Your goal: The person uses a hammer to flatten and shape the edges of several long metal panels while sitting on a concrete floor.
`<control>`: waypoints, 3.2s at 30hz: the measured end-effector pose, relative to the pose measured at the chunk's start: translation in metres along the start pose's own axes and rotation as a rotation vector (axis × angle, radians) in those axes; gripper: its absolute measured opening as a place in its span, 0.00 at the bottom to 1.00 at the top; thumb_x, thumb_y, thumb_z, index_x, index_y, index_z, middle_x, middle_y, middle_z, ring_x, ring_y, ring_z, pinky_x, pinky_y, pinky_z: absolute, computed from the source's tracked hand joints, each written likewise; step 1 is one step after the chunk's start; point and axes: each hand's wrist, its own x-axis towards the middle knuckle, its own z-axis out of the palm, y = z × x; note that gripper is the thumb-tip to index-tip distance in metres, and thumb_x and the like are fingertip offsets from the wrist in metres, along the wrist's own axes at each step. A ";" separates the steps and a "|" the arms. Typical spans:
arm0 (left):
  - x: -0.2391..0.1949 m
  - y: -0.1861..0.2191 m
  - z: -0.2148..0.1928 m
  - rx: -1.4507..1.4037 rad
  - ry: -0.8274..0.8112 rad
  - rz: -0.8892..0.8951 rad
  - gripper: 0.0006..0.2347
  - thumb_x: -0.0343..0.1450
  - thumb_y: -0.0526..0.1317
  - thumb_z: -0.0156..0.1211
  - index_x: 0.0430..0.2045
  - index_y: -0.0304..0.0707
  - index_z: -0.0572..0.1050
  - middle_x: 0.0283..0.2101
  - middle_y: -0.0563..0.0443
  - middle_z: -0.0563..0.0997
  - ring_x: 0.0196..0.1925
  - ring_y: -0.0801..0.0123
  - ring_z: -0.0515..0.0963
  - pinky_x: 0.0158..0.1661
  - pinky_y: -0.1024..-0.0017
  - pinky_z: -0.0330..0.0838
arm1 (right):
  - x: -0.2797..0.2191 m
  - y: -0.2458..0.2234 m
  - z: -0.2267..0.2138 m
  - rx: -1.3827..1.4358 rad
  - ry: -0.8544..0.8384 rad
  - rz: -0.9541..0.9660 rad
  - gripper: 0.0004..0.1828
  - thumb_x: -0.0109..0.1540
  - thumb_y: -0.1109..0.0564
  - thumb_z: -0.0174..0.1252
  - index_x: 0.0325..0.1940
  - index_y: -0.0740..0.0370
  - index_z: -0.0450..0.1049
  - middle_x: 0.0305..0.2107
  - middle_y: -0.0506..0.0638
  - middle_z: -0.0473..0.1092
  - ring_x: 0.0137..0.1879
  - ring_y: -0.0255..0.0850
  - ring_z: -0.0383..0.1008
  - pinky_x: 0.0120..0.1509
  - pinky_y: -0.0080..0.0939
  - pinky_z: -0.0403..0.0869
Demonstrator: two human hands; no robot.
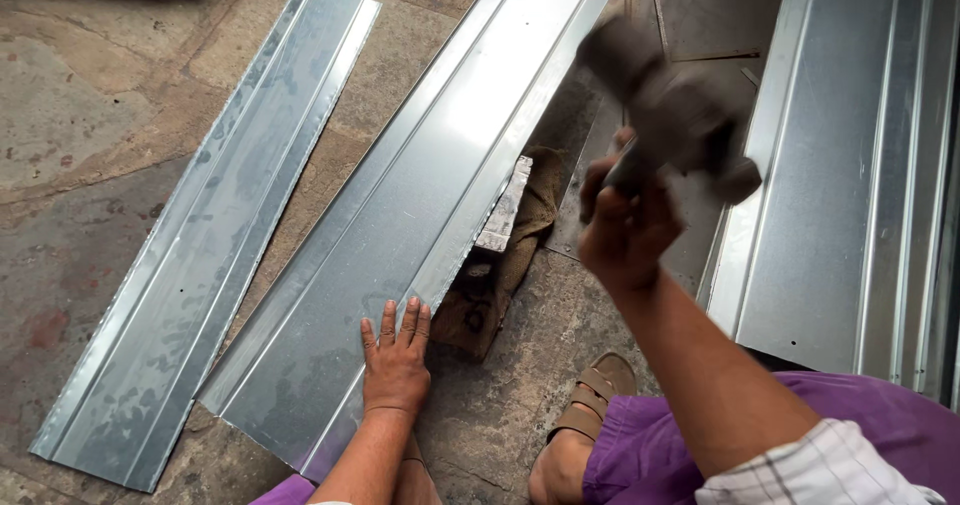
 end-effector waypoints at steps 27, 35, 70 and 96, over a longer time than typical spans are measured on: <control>0.008 0.000 0.007 -0.043 0.108 0.140 0.32 0.65 0.29 0.47 0.69 0.48 0.59 0.74 0.58 0.58 0.77 0.60 0.52 0.73 0.54 0.41 | 0.005 0.001 0.002 -0.118 -0.102 0.406 0.17 0.74 0.47 0.54 0.56 0.63 0.77 0.24 0.44 0.69 0.25 0.30 0.66 0.24 0.32 0.67; 0.008 0.001 -0.010 -0.038 0.049 0.128 0.32 0.65 0.29 0.47 0.69 0.49 0.57 0.75 0.60 0.55 0.77 0.62 0.50 0.73 0.56 0.39 | -0.068 0.028 0.006 -0.510 -0.376 0.727 0.21 0.67 0.45 0.57 0.57 0.61 0.76 0.23 0.47 0.74 0.24 0.30 0.71 0.25 0.30 0.71; 0.053 0.017 -0.009 -0.164 0.207 0.035 0.24 0.63 0.39 0.60 0.57 0.45 0.71 0.68 0.50 0.69 0.73 0.54 0.63 0.70 0.47 0.50 | -0.018 -0.013 0.018 -0.317 -0.419 0.787 0.15 0.69 0.48 0.53 0.48 0.60 0.79 0.19 0.44 0.70 0.19 0.30 0.63 0.19 0.33 0.64; 0.071 0.030 -0.021 -0.149 0.174 -0.014 0.24 0.67 0.39 0.56 0.60 0.43 0.65 0.69 0.47 0.63 0.73 0.50 0.57 0.68 0.41 0.45 | -0.075 0.006 0.016 -0.639 -0.546 1.130 0.19 0.67 0.45 0.58 0.58 0.55 0.76 0.16 0.47 0.72 0.17 0.35 0.64 0.23 0.40 0.61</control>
